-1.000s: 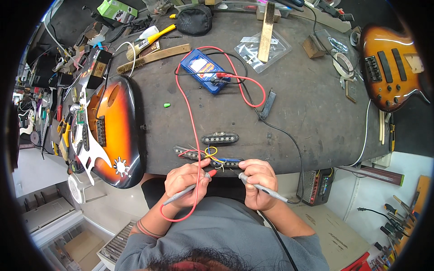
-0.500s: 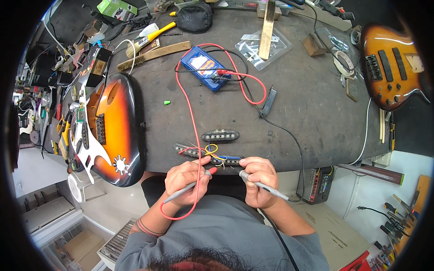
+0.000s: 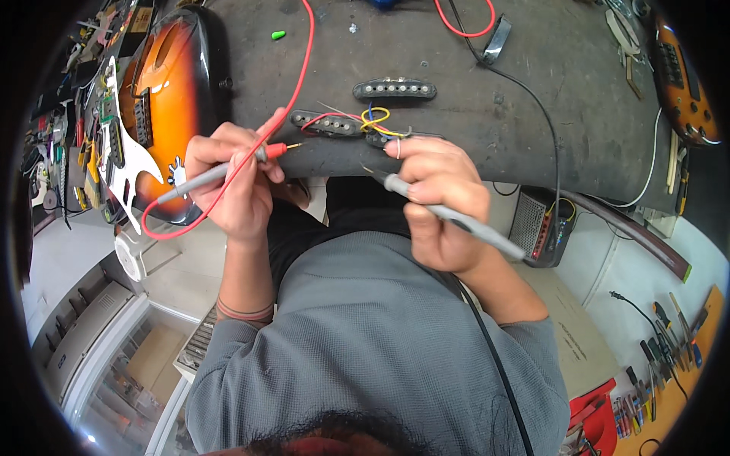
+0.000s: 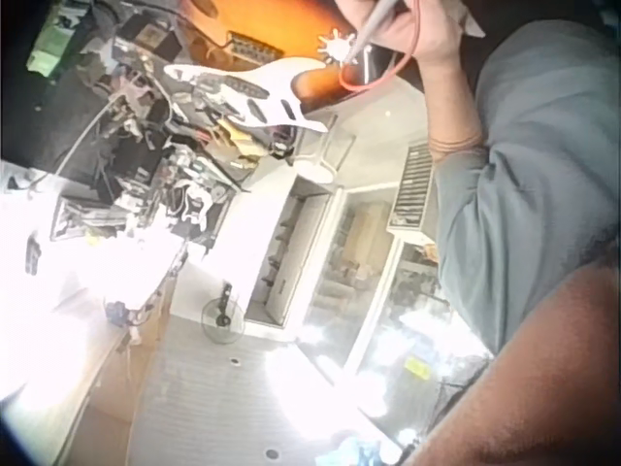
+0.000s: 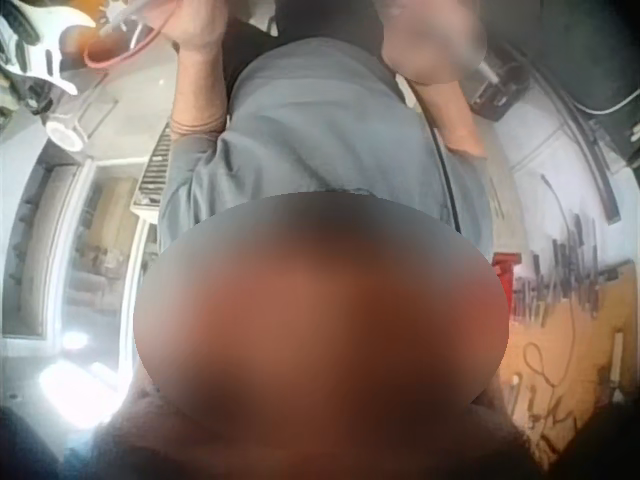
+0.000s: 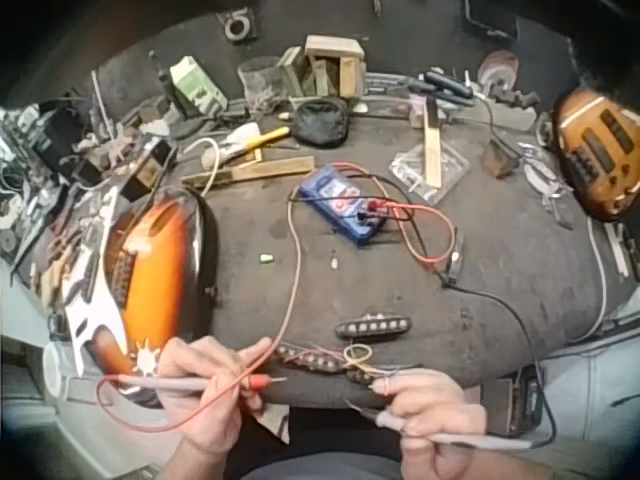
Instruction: The person tests the electronic guitar pickups using multimeter probes, then uses a yellow-handled brush to clean the surface of the pickups and the pickguard before holding the pickguard assembly to look at the internal wiring.
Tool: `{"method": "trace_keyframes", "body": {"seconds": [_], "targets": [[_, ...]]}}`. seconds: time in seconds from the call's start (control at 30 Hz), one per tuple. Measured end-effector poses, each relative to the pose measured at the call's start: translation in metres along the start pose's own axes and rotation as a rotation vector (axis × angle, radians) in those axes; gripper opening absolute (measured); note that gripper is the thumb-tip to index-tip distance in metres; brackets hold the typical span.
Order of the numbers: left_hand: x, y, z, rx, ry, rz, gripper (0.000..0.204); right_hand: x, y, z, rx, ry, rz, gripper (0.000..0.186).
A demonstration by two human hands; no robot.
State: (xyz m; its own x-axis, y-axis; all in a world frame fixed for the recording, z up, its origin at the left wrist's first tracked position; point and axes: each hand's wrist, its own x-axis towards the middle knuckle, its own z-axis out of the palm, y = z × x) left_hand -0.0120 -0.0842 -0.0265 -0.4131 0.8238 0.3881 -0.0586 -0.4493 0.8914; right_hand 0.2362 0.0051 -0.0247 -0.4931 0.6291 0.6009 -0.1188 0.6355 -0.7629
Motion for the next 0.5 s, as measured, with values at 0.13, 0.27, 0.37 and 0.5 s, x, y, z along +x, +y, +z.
{"method": "trace_keyframes", "body": {"seconds": [0.13,0.27,0.37,0.5], "targets": [[0.004,-0.005,-0.002,0.021,-0.039,0.003,0.009,0.005,0.001,0.018,-0.180,-0.005,-0.051,0.019],[0.003,-0.005,-0.001,0.130,-0.105,-0.005,0.011,0.007,0.001,0.030,-0.281,-0.050,-0.045,0.020],[0.002,-0.005,-0.002,0.168,-0.119,0.018,0.010,0.008,0.000,0.030,-0.300,-0.083,-0.040,0.021],[0.004,-0.007,-0.001,0.205,-0.129,0.040,0.010,0.012,-0.002,0.032,-0.355,-0.115,-0.044,0.022]]}}
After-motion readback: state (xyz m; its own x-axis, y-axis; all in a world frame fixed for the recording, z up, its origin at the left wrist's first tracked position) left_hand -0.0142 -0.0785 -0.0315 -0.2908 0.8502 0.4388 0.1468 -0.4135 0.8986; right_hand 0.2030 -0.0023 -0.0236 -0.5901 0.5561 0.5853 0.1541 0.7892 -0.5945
